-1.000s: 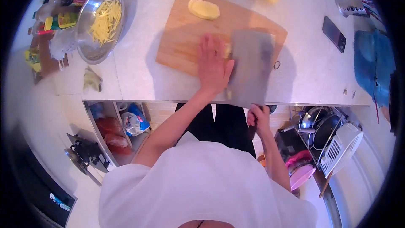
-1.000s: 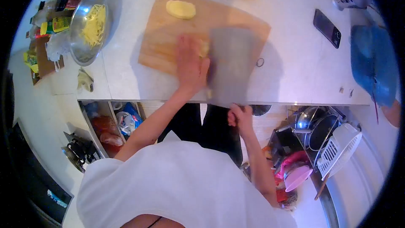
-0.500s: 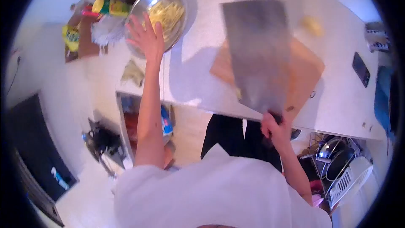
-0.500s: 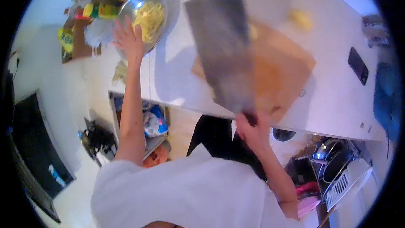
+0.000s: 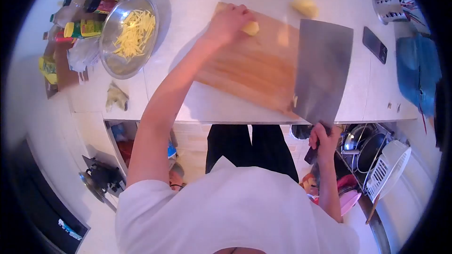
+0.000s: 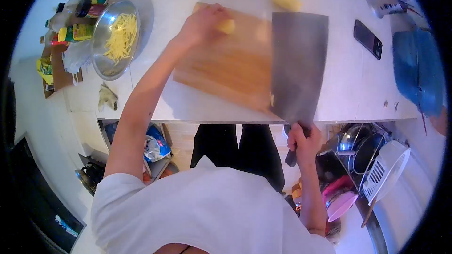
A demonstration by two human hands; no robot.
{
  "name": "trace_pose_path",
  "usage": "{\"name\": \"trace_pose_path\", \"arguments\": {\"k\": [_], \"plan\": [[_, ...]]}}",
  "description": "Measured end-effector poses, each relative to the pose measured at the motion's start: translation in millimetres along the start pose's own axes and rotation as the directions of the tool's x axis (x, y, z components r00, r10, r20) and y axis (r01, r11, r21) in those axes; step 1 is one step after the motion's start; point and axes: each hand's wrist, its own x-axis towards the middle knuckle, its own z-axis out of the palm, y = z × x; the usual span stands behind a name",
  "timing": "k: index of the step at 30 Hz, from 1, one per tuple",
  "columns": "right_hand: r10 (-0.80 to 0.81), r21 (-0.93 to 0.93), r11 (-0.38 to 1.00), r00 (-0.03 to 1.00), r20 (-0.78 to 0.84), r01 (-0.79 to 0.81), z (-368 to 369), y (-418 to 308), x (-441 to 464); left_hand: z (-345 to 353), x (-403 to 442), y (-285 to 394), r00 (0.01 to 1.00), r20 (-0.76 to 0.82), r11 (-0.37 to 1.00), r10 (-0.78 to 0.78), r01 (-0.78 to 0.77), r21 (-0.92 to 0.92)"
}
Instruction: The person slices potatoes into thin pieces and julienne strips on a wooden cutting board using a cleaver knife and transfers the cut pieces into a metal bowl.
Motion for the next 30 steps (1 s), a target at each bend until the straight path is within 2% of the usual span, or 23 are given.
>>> {"name": "trace_pose_path", "arguments": {"k": [3, 6, 9, 12, 13, 15, 17, 18, 19, 22, 24, 25, 26, 27, 28, 30], "plan": [[0.034, -0.053, 0.998, 0.999, 0.033, -0.033, -5.7, 2.6, 0.9, 15.2, -11.4, -2.0, 0.998, -0.049, 0.996, 0.031, -0.027, 0.089], [0.065, -0.123, 0.991, 0.994, 0.084, -0.055, -3.2, -5.6, 5.3, 34.9, -47.1, 26.2, 0.979, 0.002, 0.978, 0.206, -0.206, 0.029], [0.086, -0.167, 0.984, 0.987, 0.133, -0.063, 4.5, -18.9, 13.5, 29.9, -81.0, 78.8, 0.983, 0.172, 0.997, 0.069, -0.063, -0.040], [0.077, -0.095, 0.994, 0.975, 0.210, -0.058, 9.3, -18.8, 23.9, 28.5, -89.4, 87.0, 0.997, -0.070, 0.998, -0.033, 0.030, -0.051], [0.095, -0.049, 0.995, 0.966, 0.239, -0.085, 14.6, -23.4, 26.4, 22.1, -91.7, 90.4, 0.989, -0.068, 0.955, -0.133, 0.110, -0.275], [0.047, 0.031, 0.998, 0.963, 0.266, -0.057, 32.5, -33.5, 30.7, 3.3, -100.7, 99.2, 0.948, -0.007, 0.716, -0.319, 0.236, -0.657], [-0.005, 0.127, 0.991, 0.950, 0.313, -0.037, 54.2, -43.3, 32.5, -4.4, -104.2, 110.2, 0.871, 0.188, 0.296, -0.454, 0.347, -0.890], [-0.028, 0.140, 0.990, 0.939, 0.342, -0.022, 66.3, -49.5, 33.4, -7.6, -102.1, 114.8, 0.828, 0.290, 0.059, -0.480, 0.360, -0.931], [-0.048, 0.155, 0.988, 0.929, 0.368, -0.011, 77.3, -55.7, 32.8, -12.1, -98.6, 119.1, 0.815, 0.192, 0.001, -0.546, 0.229, -0.973], [-0.098, 0.169, 0.985, 0.912, 0.399, 0.032, 94.0, -66.5, 32.0, -30.6, -105.7, 97.6, 0.809, 0.143, 0.107, -0.570, 0.246, -0.963], [-0.133, 0.160, 0.984, 0.911, 0.391, 0.075, 94.1, -70.1, 32.6, -55.3, -114.5, 62.3, 0.774, 0.042, 0.217, -0.631, 0.228, -0.949], [-0.151, 0.155, 0.983, 0.915, 0.375, 0.098, 87.1, -69.6, 32.4, -60.9, -120.9, 22.4, 0.771, -0.249, 0.410, -0.586, 0.017, -0.912], [-0.168, 0.147, 0.981, 0.920, 0.355, 0.123, 78.8, -69.2, 32.2, -83.8, -124.5, -8.9, 0.682, -0.339, 0.597, -0.647, 0.177, -0.783], [-0.181, 0.156, 0.978, 0.927, 0.328, 0.136, 70.2, -69.2, 31.8, -91.5, -136.3, -70.7, 0.690, -0.504, 0.854, -0.520, 0.407, -0.324], [-0.166, 0.035, 0.986, 0.940, 0.299, 0.163, 61.2, -70.2, 29.0, -90.6, -146.7, -109.9, 0.749, -0.570, 0.809, -0.338, 0.540, 0.231], [-0.155, -0.202, 0.958, 0.961, 0.229, 0.203, 42.1, -73.1, 26.7, -82.8, -151.4, -97.3, 0.799, -0.570, 0.703, -0.194, 0.518, 0.487]]}}
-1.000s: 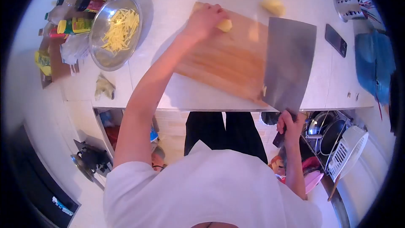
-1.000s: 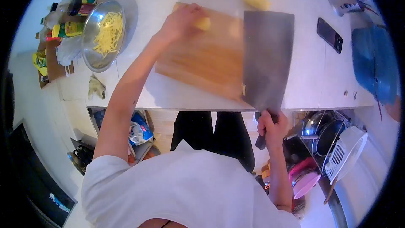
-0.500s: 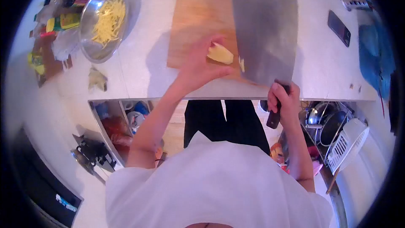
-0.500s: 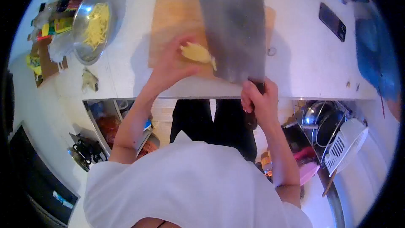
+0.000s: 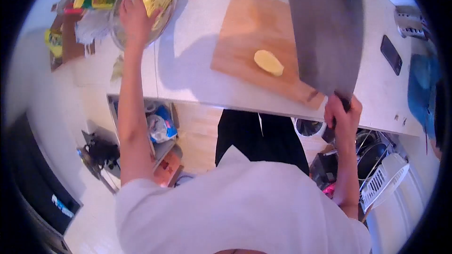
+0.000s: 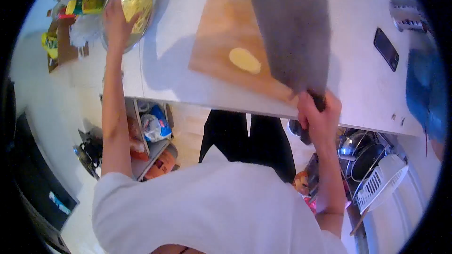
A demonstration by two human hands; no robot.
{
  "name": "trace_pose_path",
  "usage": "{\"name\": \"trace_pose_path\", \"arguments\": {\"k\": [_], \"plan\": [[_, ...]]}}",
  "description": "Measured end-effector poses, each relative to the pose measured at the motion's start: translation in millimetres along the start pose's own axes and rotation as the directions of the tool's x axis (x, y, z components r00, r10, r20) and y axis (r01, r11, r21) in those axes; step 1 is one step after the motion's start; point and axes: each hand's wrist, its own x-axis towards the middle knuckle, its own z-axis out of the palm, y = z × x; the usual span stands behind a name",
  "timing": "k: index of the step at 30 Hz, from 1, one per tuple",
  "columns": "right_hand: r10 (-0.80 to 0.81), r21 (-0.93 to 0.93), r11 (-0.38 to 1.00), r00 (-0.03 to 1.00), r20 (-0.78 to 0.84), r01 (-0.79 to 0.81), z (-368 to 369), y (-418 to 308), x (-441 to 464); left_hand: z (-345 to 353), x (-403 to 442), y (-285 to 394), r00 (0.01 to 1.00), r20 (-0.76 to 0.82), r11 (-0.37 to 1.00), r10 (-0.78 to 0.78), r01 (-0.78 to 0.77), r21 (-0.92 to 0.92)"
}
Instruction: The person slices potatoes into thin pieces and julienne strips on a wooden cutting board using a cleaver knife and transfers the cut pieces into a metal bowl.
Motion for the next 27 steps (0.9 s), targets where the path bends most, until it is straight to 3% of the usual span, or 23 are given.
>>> {"name": "trace_pose_path", "arguments": {"k": [1, 2, 3, 4, 5, 6, 8, 9, 12, 15, 21, 24, 27], "plan": [[0.086, -0.102, 0.991, 0.996, -0.005, -0.086, -9.7, 4.6, -4.1, -0.4, 2.6, 5.6, 0.995, -0.053, 0.990, 0.087, -0.080, 0.118], [0.084, -0.225, 0.971, 0.996, -0.005, -0.083, -15.0, 6.9, -3.5, -17.1, -10.2, 43.8, 0.990, 0.011, 0.951, 0.140, -0.131, -0.281], [0.103, -0.343, 0.935, 0.995, 0.009, -0.093, -18.8, 10.0, -7.9, -26.2, -34.5, 82.1, 0.975, 0.142, 0.751, 0.170, -0.035, -0.660], [0.121, -0.456, 0.885, 0.992, 0.022, -0.098, -20.5, 13.4, -12.4, -22.4, -62.0, 114.6, 0.869, 0.385, 0.755, 0.310, 0.021, -0.655], [0.036, -0.545, 0.838, 0.998, 0.051, -0.003, -20.1, 21.7, -11.5, -26.1, -76.8, 144.5, 0.908, 0.148, 0.680, 0.391, -0.177, -0.712], [0.057, -0.579, 0.815, 0.996, 0.067, -0.008, -20.1, 23.3, -8.2, -26.1, -84.8, 165.4, 0.890, -0.103, 0.589, 0.444, -0.376, -0.715], [0.121, -0.648, 0.761, 0.988, 0.100, -0.028, -16.4, 23.7, -5.3, -15.5, -89.5, 183.5, 0.911, -0.074, 0.594, 0.406, -0.325, -0.736], [0.069, -0.635, 0.772, 0.991, 0.111, 0.017, -13.4, 27.1, -4.1, -8.6, -89.3, 188.6, 0.919, -0.064, 0.597, 0.390, -0.305, -0.742], [0.119, -0.646, 0.764, 0.979, 0.163, 0.014, -10.6, 28.6, 2.4, 9.2, -92.6, 192.9, 0.876, -0.131, 0.535, 0.464, -0.395, -0.747], [0.028, -0.647, 0.749, 0.969, 0.245, 0.143, -8.5, 33.7, 4.9, 11.5, -96.8, 198.9, 0.896, -0.134, 0.511, 0.424, -0.359, -0.781], [0.228, -0.709, 0.700, 0.917, 0.328, 0.080, -8.4, 9.0, 18.8, 10.2, -98.6, 200.7, 0.907, -0.140, 0.561, 0.396, -0.360, -0.746], [0.204, -0.691, 0.719, 0.928, 0.311, 0.074, -5.6, 18.3, 14.4, 4.7, -89.3, 198.1, 0.883, -0.144, 0.548, 0.447, -0.397, -0.736], [0.003, -0.687, 0.685, 0.942, 0.336, 0.243, -6.6, 28.8, -1.2, 3.3, -82.1, 192.4, 0.843, -0.133, 0.501, 0.521, -0.428, -0.752]]}}
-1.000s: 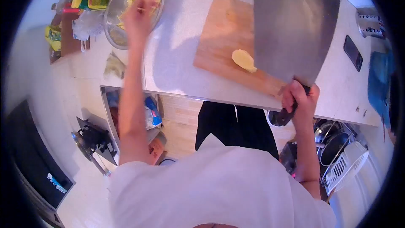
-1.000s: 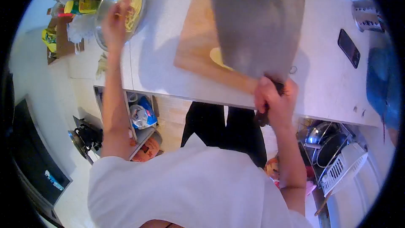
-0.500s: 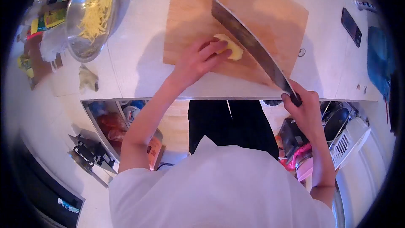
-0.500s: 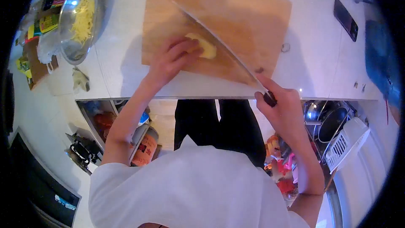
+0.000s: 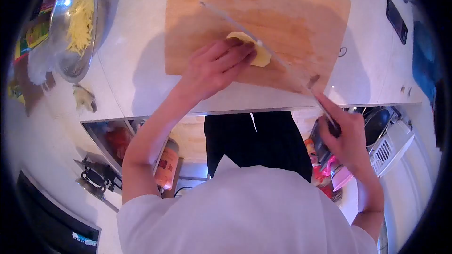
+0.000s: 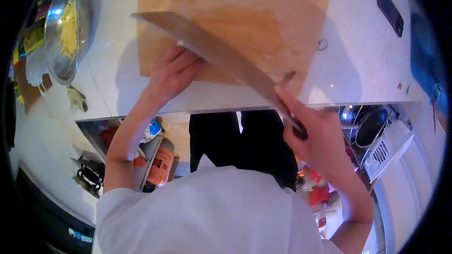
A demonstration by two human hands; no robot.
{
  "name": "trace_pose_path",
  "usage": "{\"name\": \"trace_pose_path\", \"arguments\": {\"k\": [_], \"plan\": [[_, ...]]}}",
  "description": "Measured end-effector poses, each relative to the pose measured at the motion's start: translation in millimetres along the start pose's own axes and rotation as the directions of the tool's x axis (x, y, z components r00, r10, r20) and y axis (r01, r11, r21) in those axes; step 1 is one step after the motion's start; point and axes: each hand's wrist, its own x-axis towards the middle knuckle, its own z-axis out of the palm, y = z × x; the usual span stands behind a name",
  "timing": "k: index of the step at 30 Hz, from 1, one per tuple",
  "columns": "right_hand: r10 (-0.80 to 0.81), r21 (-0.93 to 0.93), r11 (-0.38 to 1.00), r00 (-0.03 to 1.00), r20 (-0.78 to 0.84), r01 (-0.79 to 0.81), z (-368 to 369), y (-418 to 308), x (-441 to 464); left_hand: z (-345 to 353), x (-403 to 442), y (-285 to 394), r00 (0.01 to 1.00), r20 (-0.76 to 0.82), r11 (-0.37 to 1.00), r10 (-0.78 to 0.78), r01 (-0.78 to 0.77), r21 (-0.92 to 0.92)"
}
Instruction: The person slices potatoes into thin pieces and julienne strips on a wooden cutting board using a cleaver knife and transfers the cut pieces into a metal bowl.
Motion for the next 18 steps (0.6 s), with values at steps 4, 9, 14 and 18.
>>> {"name": "trace_pose_path", "arguments": {"k": [4, 9, 14, 18], "plan": [[0.076, -0.069, 0.995, 0.996, 0.054, -0.072, 2.1, -14.7, -17.2, 1.0, -5.3, -1.6, 0.999, 0.022, 0.998, -0.047, 0.048, -0.033], [0.057, -0.059, 0.997, 0.998, 0.029, -0.055, 5.6, -14.1, -15.8, 1.6, -7.8, -5.0, 0.995, 0.075, 0.996, -0.067, 0.071, -0.049], [0.075, 0.000, 0.997, 0.997, 0.032, -0.076, 3.1, -17.6, -13.0, 0.0, -4.7, -7.4, 0.997, 0.078, 1.000, -0.006, 0.008, -0.020], [0.104, 0.021, 0.994, 0.994, 0.033, -0.105, 9.3, -24.2, 0.6, 4.5, -7.9, -11.9, 0.997, 0.080, 0.996, 0.015, -0.008, -0.093]]}}
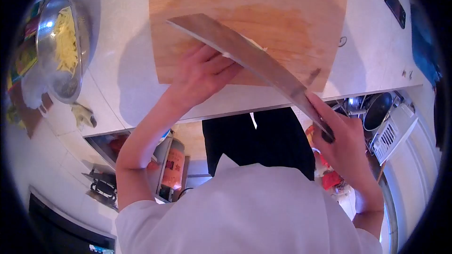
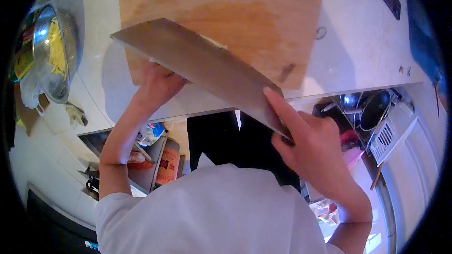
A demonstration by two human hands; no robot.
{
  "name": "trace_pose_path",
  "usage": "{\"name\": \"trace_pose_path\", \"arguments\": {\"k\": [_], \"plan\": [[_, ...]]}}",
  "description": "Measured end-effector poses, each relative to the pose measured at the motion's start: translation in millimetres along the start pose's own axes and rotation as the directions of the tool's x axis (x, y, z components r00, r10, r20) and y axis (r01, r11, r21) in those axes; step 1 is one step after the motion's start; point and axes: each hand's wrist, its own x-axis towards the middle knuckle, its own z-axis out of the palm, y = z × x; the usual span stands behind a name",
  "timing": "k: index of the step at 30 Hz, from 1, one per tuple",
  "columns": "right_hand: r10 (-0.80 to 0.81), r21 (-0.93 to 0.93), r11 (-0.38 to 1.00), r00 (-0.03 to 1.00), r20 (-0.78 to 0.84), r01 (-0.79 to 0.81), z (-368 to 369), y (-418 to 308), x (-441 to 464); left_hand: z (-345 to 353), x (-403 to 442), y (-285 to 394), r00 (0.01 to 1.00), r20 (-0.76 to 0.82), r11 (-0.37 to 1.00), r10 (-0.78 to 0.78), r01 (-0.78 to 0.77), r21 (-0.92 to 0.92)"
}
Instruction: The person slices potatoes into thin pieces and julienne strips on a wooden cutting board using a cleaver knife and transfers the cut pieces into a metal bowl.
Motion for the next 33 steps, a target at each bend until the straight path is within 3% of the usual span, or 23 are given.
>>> {"name": "trace_pose_path", "arguments": {"k": [6, 8, 10, 11, 13, 15, 18, 22, 25, 28, 30, 32, 33], "plan": [[-0.062, 0.022, 0.998, 0.994, -0.090, 0.064, 13.8, 7.3, 21.2, 0.3, 10.1, 1.3, 0.996, -0.090, 1.000, 0.007, -0.008, -0.010], [-0.042, -0.013, 0.999, 0.998, -0.039, 0.042, 1.9, 0.2, 10.7, 3.7, -7.4, -1.0, 0.999, 0.039, 0.998, -0.029, 0.027, 0.064], [-0.007, -0.062, 0.998, 0.999, 0.040, 0.010, -8.8, -8.6, -5.5, 26.8, -25.0, -0.9, 0.993, -0.020, 0.991, -0.120, 0.121, 0.055], [-0.002, -0.063, 0.998, 0.999, 0.034, 0.004, -8.3, -8.7, -8.2, 53.1, -29.4, -6.6, 0.972, -0.141, 0.982, -0.190, 0.191, -0.001], [0.006, -0.065, 0.998, 1.000, 0.019, -0.005, -5.0, -7.5, -10.9, 40.7, -15.3, -7.5, 0.968, -0.173, 0.983, -0.183, 0.180, -0.029], [0.012, -0.064, 0.998, 1.000, 0.025, -0.011, -4.2, -6.9, -9.2, -1.9, -5.4, -1.2, 1.000, 0.005, 0.999, -0.031, 0.031, 0.024], [0.002, -0.045, 0.999, 1.000, 0.009, -0.002, -1.1, -5.6, -5.0, -2.0, -5.1, 0.3, 0.998, 0.011, 0.998, -0.056, 0.056, 0.026], [-0.004, 0.007, 1.000, 1.000, -0.019, 0.004, 12.4, -6.5, 16.4, 4.2, -3.6, -0.3, 0.997, -0.080, 0.997, -0.004, 0.010, 0.079], [-0.088, 0.018, 0.996, 0.988, -0.123, 0.090, 23.6, -1.1, 33.7, 1.6, 3.9, -2.8, 0.994, -0.106, 1.000, 0.026, -0.025, 0.011], [-0.029, 0.043, 0.998, 0.987, -0.155, 0.036, 18.0, -7.1, 35.3, 2.2, 5.4, -3.2, 0.990, -0.137, 0.999, 0.043, -0.045, -0.014], [-0.028, -0.013, 1.000, 0.998, -0.064, 0.027, 2.2, -17.6, 23.9, 0.6, 3.3, -3.6, 0.988, -0.150, 0.999, 0.038, -0.042, -0.023], [-0.002, -0.057, 0.998, 1.000, 0.004, 0.002, -4.4, -23.1, 10.7, 8.2, -7.0, -0.4, 0.979, -0.137, 0.985, -0.152, 0.139, -0.097], [0.019, -0.075, 0.997, 1.000, 0.023, -0.017, -5.9, -23.6, 6.3, 8.6, -8.2, -0.6, 0.978, -0.134, 0.985, -0.162, 0.151, -0.087]]}}
